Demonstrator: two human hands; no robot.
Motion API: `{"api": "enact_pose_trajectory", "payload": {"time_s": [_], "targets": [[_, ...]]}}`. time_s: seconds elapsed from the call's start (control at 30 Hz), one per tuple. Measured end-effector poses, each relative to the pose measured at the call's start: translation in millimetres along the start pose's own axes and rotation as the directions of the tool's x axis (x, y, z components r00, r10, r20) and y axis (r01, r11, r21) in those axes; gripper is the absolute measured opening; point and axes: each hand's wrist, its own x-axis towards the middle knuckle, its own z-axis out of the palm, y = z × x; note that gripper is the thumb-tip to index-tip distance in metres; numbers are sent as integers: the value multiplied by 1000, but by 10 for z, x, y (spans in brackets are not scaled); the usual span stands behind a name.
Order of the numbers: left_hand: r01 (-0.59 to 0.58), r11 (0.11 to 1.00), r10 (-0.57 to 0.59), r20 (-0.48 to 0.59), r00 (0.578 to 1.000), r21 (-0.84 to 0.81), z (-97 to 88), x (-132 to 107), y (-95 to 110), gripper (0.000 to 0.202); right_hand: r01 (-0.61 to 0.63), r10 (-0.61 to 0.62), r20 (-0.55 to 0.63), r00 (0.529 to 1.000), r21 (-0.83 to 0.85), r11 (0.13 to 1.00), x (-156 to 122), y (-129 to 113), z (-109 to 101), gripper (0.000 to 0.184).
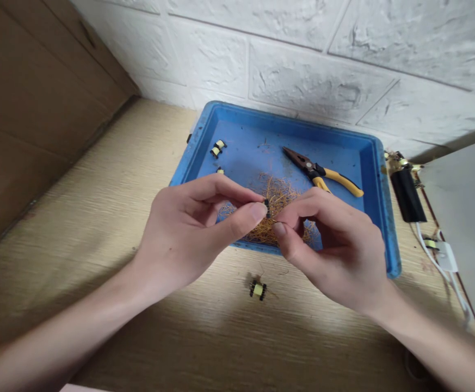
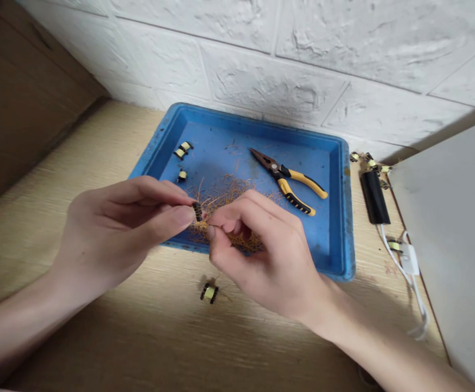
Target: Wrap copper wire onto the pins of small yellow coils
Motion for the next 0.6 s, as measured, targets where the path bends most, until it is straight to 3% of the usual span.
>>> {"api": "enact_pose_trajectory", "payload": {"time_s": [0.6], "targets": [[-68,993,70,-14,997,95,-1,-28,-58,11,22,-22,-22,1000,-9,1000,-3,0,7,13]]}}
